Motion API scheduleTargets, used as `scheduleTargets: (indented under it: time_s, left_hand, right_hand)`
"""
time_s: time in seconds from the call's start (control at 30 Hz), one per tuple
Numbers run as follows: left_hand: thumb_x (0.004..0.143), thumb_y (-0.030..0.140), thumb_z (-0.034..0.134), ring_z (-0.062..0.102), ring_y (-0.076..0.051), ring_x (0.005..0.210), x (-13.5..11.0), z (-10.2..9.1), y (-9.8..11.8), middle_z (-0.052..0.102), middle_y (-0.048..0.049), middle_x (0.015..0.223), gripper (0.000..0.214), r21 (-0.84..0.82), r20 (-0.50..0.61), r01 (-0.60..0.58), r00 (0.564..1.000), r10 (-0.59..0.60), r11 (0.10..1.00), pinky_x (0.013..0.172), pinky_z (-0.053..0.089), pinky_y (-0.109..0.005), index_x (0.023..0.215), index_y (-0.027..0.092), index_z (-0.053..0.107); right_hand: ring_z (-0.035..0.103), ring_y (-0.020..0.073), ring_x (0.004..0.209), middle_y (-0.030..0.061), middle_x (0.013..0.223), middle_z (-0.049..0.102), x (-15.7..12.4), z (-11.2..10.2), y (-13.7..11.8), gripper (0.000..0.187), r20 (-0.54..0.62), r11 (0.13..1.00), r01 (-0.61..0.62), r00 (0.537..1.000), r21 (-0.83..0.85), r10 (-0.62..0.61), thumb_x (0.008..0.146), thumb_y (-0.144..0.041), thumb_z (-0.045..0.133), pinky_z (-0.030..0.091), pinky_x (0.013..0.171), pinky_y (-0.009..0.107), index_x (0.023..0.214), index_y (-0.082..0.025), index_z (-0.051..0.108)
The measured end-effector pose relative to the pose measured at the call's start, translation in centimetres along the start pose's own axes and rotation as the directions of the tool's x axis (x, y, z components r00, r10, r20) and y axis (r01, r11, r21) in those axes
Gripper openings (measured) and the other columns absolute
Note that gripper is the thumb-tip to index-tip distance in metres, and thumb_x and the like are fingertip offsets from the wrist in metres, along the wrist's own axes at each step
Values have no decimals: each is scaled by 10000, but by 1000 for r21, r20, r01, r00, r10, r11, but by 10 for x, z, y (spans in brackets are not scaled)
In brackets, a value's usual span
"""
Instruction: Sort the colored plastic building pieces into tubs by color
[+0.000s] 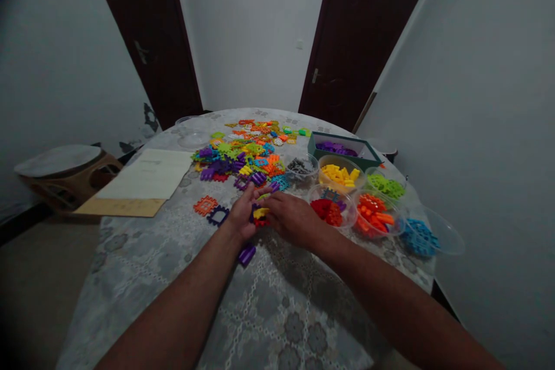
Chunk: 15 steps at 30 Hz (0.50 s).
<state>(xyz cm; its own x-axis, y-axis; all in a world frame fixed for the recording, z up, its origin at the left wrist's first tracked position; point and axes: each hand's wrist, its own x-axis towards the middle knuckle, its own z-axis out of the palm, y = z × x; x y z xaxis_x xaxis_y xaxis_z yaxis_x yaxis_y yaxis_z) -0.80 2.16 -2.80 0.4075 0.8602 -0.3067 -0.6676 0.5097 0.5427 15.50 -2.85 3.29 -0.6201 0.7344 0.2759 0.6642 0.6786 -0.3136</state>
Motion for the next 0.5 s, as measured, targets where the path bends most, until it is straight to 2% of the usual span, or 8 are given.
scheduleTargets:
  time_s: [0.13,0.23,0.3,0.37,0.5]
  left_hand:
    - [1056,565,401,684,-209,558,1,-1,-2,718,-94,793,503,41,36,46,998,-48,998,530,566,-326,1161,135,640]
    - [1057,556,406,681,-206,562,2,-2,-2,715,-95,799,491,34,88,63,994,-66,997,540,576,-341,1128,134,646]
    - [1053,557,417,695,-221,586,1,-1,-1,715,-102,800,481,30,90,77,993,-80,997,532,575,-347,1104,138,650]
    - [1049,557,431,717,-235,630,-1,0,1,726,-113,830,474,19,59,99,993,-100,995,536,582,-358,1102,141,653]
    - [1056,541,425,735,-235,684,-6,3,4,739,-126,886,481,-7,18,136,991,-136,991,575,598,-380,1112,127,664]
  right_hand:
    - [693,218,1126,108,1238,719,4,2,2,217,-28,1000,-28,999,-2,28,1052,-182,517,565,971,388,1144,-210,712]
    - [702,200,1037,90,1153,742,2,-1,1,213,-147,998,-36,988,57,44,1058,-201,516,562,913,355,1152,-220,707]
    - [706,196,968,74,1074,759,-3,-8,5,207,-252,992,-84,962,98,107,1048,-219,535,556,877,342,1156,-227,712]
    - [710,196,929,60,1036,770,-9,-19,17,207,-337,972,-192,913,137,228,1038,-257,549,550,855,337,1142,-234,726]
    - [710,202,872,53,1013,779,-25,-51,68,261,-457,883,-430,757,188,466,1002,-334,547,547,802,331,1122,-220,749]
